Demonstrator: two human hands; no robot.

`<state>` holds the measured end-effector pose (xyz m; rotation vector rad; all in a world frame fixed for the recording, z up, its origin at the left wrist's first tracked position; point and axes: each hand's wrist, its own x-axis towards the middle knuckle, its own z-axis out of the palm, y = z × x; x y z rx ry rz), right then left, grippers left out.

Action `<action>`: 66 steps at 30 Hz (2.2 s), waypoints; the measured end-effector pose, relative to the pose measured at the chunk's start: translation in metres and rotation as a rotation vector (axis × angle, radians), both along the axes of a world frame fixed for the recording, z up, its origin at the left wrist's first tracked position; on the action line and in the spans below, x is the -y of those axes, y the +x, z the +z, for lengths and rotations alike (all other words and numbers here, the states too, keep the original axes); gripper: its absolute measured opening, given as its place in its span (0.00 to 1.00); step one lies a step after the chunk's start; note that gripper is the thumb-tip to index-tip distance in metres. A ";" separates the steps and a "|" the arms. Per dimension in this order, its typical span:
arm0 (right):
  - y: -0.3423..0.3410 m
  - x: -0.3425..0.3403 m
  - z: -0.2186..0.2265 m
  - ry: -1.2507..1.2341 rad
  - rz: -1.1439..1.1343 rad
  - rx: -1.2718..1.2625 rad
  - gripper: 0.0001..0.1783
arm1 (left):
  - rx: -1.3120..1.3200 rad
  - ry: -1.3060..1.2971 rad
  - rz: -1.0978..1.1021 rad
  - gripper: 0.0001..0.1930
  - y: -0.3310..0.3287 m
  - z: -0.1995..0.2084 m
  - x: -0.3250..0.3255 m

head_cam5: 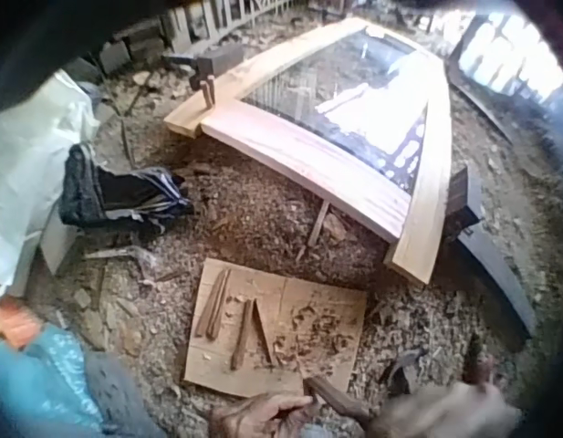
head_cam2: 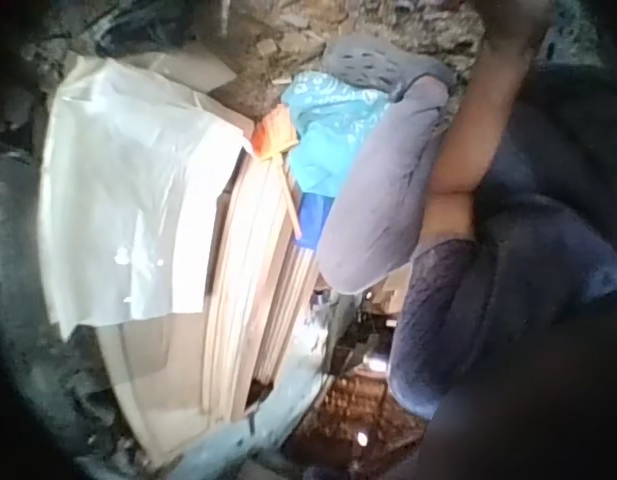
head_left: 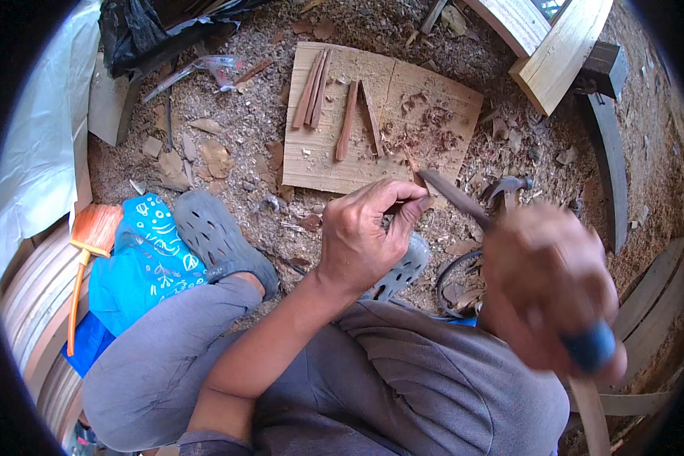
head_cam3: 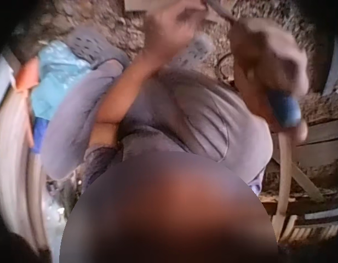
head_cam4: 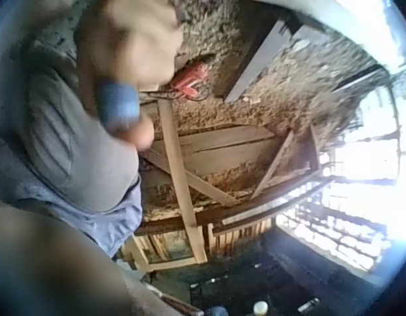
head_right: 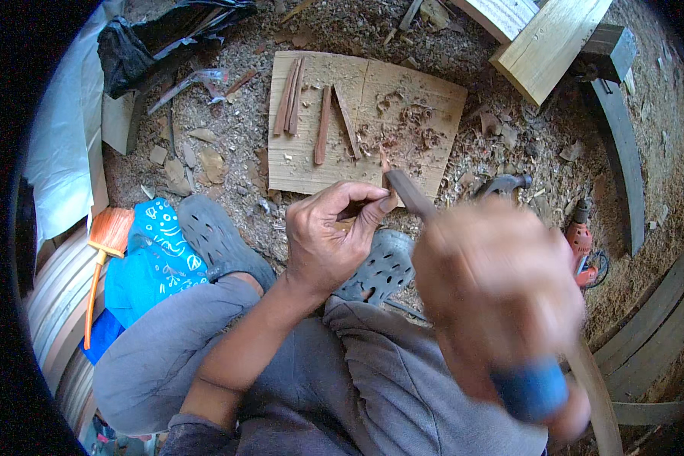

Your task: The recorder uses a hand chisel to shave and shape a small piece of wood on a cardboard surface in a workshop.

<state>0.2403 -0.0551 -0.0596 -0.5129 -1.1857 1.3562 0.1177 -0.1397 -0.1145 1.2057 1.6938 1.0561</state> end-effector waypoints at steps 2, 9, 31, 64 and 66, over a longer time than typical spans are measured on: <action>0.001 -0.011 -0.002 -0.060 0.048 0.135 0.35 | -0.096 0.057 -0.079 0.08 0.003 0.000 -0.004; -0.004 -0.006 -0.015 -0.044 0.026 0.115 0.33 | -0.033 0.019 -0.054 0.06 0.002 -0.002 -0.003; 0.012 -0.010 0.005 0.017 0.114 -0.024 0.36 | -0.002 -0.023 -0.029 0.07 -0.008 0.000 -0.004; 0.042 -0.013 0.011 -0.078 -0.067 0.066 0.33 | -0.122 0.018 -0.137 0.07 -0.017 0.001 -0.001; 0.038 -0.013 0.011 -0.066 -0.035 0.056 0.32 | -0.124 0.070 -0.131 0.06 -0.013 0.001 -0.002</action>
